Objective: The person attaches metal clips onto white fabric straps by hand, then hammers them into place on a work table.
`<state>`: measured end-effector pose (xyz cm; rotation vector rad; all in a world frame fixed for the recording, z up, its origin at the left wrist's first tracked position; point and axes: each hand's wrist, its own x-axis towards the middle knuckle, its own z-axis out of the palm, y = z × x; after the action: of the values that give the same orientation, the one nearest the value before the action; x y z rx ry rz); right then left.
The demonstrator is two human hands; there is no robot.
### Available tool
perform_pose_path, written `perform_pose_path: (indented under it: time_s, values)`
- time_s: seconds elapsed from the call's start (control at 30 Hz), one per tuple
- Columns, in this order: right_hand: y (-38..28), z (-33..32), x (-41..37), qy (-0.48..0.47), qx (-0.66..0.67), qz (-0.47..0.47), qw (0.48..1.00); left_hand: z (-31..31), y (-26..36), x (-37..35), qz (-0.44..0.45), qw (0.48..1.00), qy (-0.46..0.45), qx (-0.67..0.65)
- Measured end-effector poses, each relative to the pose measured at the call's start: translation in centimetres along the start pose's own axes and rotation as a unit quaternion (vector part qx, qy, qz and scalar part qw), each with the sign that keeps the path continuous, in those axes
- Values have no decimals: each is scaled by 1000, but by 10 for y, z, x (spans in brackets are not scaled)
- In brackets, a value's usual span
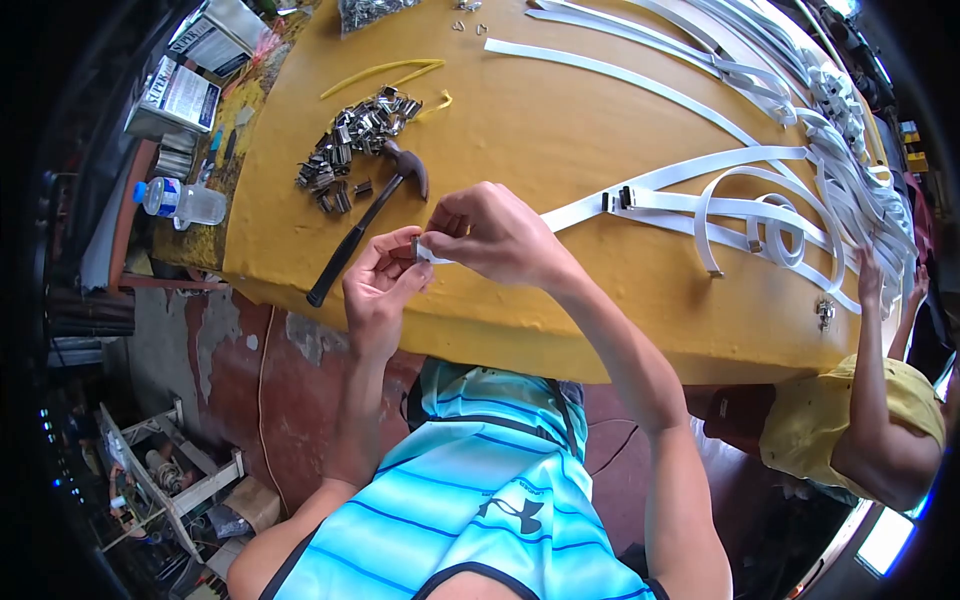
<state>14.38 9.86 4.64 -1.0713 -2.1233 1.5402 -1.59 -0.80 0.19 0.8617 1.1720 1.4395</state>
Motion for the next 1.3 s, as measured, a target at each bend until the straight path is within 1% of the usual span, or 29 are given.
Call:
perform_pose_path:
  time_s: [0.13, 0.37, 0.43, 0.47, 0.5, 0.53, 0.6, 0.63, 0.67, 0.7, 0.73, 0.77, 0.8, 0.87, 0.9, 0.93, 0.97, 1.0, 1.03, 1.07, 1.1, 1.13, 1.2, 1.23, 1.27, 1.3]
  values:
    - [3, 4, 0, 6, 10, 8, 1000, 1, -1, -1, 15, 1000, 19, 10]
    - [0, 14, -7, 55, 9, -34, 998, 0, -15, 1, 14, 999, 43, -25]
    - [3, 18, -9, 63, 2, -40, 997, -2, -20, 1, 6, 997, 46, -55]
    - [7, 20, -9, 75, -17, -62, 995, -2, -21, 1, 6, 997, 48, -55]
    - [10, 22, -9, 88, -37, -84, 992, -3, -22, 1, -14, 997, 45, -65]
    - [11, 24, -10, 87, -37, -84, 992, -3, -22, 2, -34, 996, 42, -74]
    - [12, 27, -11, 92, -7, -55, 994, -5, -26, 5, -39, 994, 47, -88]
    - [15, 28, -13, 93, -7, -55, 994, -6, -28, 8, -45, 993, 51, -102]
    - [19, 29, -15, 130, -73, -112, 982, -7, -28, 13, -43, 993, 49, -101]
    - [23, 29, -16, 166, -139, -168, 962, -10, -28, 18, -61, 994, 61, -62]
    - [29, 26, -15, 165, -138, -170, 962, -13, -29, 22, -79, 994, 73, -23]
    - [36, 20, -14, 145, -153, -158, 965, -15, -33, 27, -90, 994, 64, 6]
    - [43, 15, -12, 127, -167, -145, 967, -16, -32, 30, -91, 994, 63, 8]
    - [58, 9, -8, 120, -165, -137, 969, -15, -32, 34, -105, 981, -1, 164]
    - [62, 6, -7, 119, -178, -139, 967, -18, -36, 35, -71, 972, -13, 222]
    - [67, 3, -7, 117, -192, -141, 964, -22, -37, 37, -71, 972, -19, 222]
    - [71, 2, -6, 123, -191, -147, 963, -28, -37, 40, 45, 932, 30, 359]
    - [74, 0, -4, 126, -191, -145, 963, -35, -36, 42, 160, 857, 79, 483]
    - [77, -1, -3, 125, -190, -143, 963, -41, -31, 44, 160, 857, 76, 484]
    - [79, -1, -2, 122, -188, -143, 964, -48, -24, 47, 206, 783, 99, 578]
    - [79, -1, -2, 124, -186, -143, 964, -53, -19, 50, 249, 695, 122, 663]
    - [79, -1, -1, 122, -186, -133, 966, -60, -22, 53, 250, 693, 121, 665]
    - [78, -1, 1, 122, -183, -125, 967, -69, -28, 59, 193, 657, 95, 722]
    - [76, -2, 1, 111, -162, -104, 975, -72, -30, 62, 189, 639, 82, 741]
    - [75, -3, 1, 101, -141, -81, 981, -72, -28, 63, 191, 637, 79, 743]
    - [78, -3, 2, 106, -139, -81, 981, -71, -27, 63, 180, 679, 77, 708]
